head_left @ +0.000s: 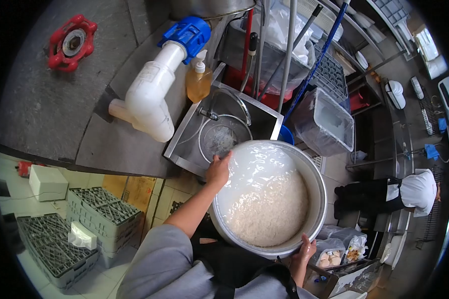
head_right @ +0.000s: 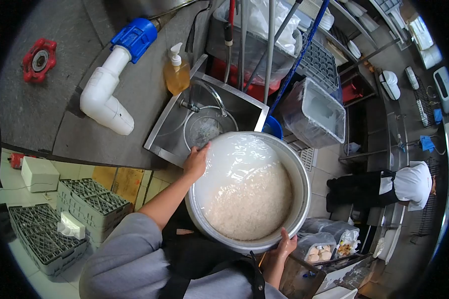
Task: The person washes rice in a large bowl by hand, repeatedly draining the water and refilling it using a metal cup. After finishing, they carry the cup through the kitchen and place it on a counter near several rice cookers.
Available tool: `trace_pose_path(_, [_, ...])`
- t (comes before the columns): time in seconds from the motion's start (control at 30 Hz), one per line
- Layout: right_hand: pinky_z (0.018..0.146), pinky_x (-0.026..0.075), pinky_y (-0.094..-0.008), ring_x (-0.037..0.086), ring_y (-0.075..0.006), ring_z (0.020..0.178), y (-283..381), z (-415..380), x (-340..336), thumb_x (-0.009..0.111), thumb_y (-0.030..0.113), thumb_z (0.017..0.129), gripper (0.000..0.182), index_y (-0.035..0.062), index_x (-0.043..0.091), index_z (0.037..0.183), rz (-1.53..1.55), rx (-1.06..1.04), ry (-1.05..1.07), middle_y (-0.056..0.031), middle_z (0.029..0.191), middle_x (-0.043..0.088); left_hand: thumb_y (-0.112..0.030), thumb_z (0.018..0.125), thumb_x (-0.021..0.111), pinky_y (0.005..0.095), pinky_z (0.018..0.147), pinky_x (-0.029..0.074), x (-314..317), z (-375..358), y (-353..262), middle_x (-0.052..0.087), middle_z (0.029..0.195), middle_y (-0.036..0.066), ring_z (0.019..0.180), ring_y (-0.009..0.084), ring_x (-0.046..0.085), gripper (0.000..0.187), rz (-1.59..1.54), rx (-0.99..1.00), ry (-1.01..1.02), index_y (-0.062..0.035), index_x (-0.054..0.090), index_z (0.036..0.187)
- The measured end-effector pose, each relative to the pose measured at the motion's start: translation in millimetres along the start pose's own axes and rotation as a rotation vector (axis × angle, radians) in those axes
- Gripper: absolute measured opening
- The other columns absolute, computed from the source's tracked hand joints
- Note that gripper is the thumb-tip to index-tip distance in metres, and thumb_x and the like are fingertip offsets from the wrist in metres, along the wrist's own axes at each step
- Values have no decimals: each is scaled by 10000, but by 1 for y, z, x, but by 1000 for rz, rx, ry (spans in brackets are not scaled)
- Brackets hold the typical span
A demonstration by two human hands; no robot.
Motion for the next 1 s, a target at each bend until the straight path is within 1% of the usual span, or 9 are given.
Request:
trace_pose_path(0.03, [735,450,-344,559,-220,801,1,0,1,632,6,693,356,-19,509,1026,10,0,6,-106,922,580,-217,895,418,411,810,445,-4,2,-1,473,1153,142,971,326,545,409,-7,-35,60,-359,397,1278])
trace_pose_path(0.13, [735,449,-341,557,-224,791,15,-7,13,616,-18,678,372,-22,494,1030,12,-6,49,-108,917,574,-234,895,408,410,824,442,-6,11,4,476,1181,162,993,340,542,407,3,-75,50,-361,393,1281])
trace_pose_path(0.23, [732,445,-339,553,-227,782,30,-12,22,604,-33,659,394,-25,484,1033,-107,-12,31,-109,912,569,-251,894,397,434,780,463,2,21,13,522,1126,194,956,349,566,404,42,-25,17,-353,387,1285])
trace_pose_path(0.33, [732,441,-338,547,-228,778,39,-22,34,595,-32,652,402,-26,479,1036,-39,-16,27,-106,913,562,-250,898,393,430,782,463,0,25,16,541,1088,191,946,341,572,393,15,-26,31,-349,400,1278])
trace_pose_path(0.43, [736,438,-339,543,-230,781,48,-27,40,592,-21,659,395,-28,476,1037,-65,-22,36,-101,916,558,-243,899,387,424,784,462,-10,25,10,549,1064,191,936,339,576,384,14,-51,90,-346,417,1268])
trace_pose_path(0.53, [735,438,-338,542,-225,781,49,-22,40,599,-7,667,379,-26,479,1026,-147,-59,56,-100,908,556,-217,898,369,418,774,464,-6,32,14,571,1020,176,912,328,584,391,37,-68,82,-344,421,1264])
trace_pose_path(0.63, [724,434,-348,542,-235,798,61,-34,55,600,22,647,400,-15,496,1032,-77,-47,35,-104,902,565,-190,889,350,410,768,466,-8,36,15,591,986,154,899,315,590,412,19,-58,98,-345,421,1265])
trace_pose_path(0.73, [717,435,-343,545,-233,786,62,-29,54,599,20,659,380,-14,501,1024,-115,-67,69,-101,893,571,-174,879,338,413,766,465,1,44,22,603,971,141,893,308,595,427,23,-62,107,-346,428,1259])
trace_pose_path(1.0, [733,437,-338,556,-225,789,64,-25,57,618,26,697,348,-10,506,1025,-80,-79,113,-102,894,577,-143,859,339,413,785,463,2,47,25,607,975,159,904,323,592,461,43,-68,94,-328,422,1273])
Point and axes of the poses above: each hand's wrist, its own z-axis towards the middle knuckle, its own x-axis out of the palm, y = z × x, the point moved 2 cm from there along z, towards the middle knuckle
